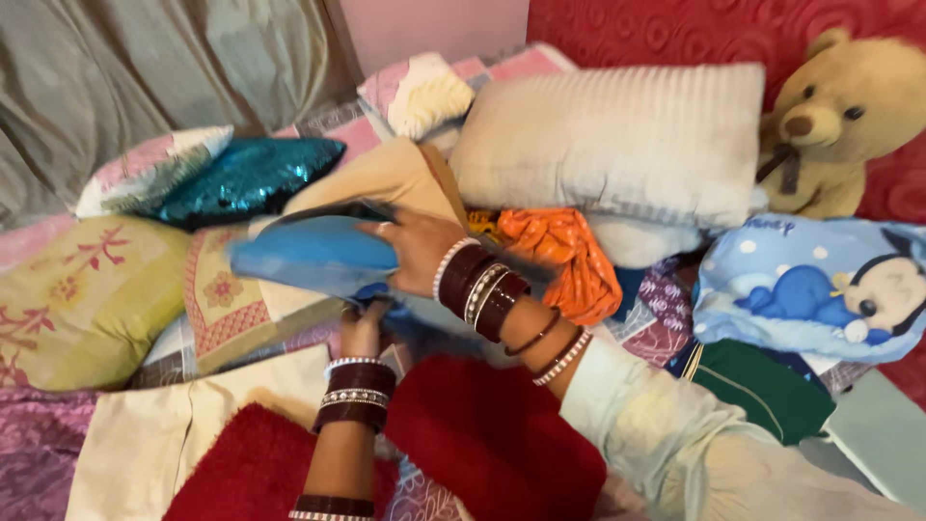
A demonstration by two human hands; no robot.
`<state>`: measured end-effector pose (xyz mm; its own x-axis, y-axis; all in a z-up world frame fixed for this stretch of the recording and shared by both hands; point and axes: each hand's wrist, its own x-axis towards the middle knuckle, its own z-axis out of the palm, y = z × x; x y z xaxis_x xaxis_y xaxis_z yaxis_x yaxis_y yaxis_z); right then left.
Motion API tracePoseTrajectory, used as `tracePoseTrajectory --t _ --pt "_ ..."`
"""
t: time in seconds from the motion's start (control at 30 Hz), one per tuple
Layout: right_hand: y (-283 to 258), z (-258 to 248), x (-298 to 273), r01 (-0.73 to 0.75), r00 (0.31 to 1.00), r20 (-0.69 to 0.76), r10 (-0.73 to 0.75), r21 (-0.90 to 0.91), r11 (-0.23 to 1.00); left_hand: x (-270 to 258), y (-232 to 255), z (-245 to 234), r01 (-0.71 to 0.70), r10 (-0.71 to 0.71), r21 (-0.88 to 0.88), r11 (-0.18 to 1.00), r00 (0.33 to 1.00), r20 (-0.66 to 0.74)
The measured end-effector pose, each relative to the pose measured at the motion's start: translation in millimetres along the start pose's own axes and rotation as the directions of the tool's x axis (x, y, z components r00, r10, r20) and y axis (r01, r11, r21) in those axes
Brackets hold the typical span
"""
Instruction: The person arranges various pillows and textiles on a bed. They handle a sequined pillow, a red cushion, and several patterned pillowcases, placing them among other bedding items.
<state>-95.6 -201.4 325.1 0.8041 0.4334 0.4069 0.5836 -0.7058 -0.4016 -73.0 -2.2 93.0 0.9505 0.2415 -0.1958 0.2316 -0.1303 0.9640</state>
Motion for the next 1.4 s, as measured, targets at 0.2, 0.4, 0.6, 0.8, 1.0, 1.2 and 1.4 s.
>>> tracePoseTrajectory --t 0.2,0.4,0.6,0.8,1.0,1.2,1.4 --pt "-36 -15 -29 0.276 0.954 0.013 -0.299 -0.420 0.865 33 -26 90 -0.406 0.363 0.256 0.877 0.910 0.200" --pt "44 110 -144 0.230 0.936 0.340 -0.093 -0.391 0.891 -57 -167 38 -0.723 0.006 0.470 0.506 0.548 0.837" --pt "53 152 -216 0.123 0.803 0.587 0.103 -0.332 0.935 -70 -174 -45 -0.421 -0.439 0.385 0.821 -0.037 0.898" --pt "48 114 -195 -0.022 0.832 0.514 0.208 -0.345 0.938 -63 -48 -39 -0.180 0.020 0.839 0.514 0.980 0.198" --pt "53 117 -189 -0.064 0.754 0.591 0.286 -0.368 0.928 -64 13 35 -0.524 0.376 0.823 0.219 0.824 0.425" --pt "70 184 -243 0.007 0.944 0.290 0.159 -0.498 0.867 -38 -15 88 -0.475 0.311 0.880 -0.014 0.834 0.456" --pt "84 203 -239 -0.135 0.869 0.391 0.304 -0.404 0.905 -35 -31 89 -0.439 0.332 0.890 -0.123 0.827 0.454"
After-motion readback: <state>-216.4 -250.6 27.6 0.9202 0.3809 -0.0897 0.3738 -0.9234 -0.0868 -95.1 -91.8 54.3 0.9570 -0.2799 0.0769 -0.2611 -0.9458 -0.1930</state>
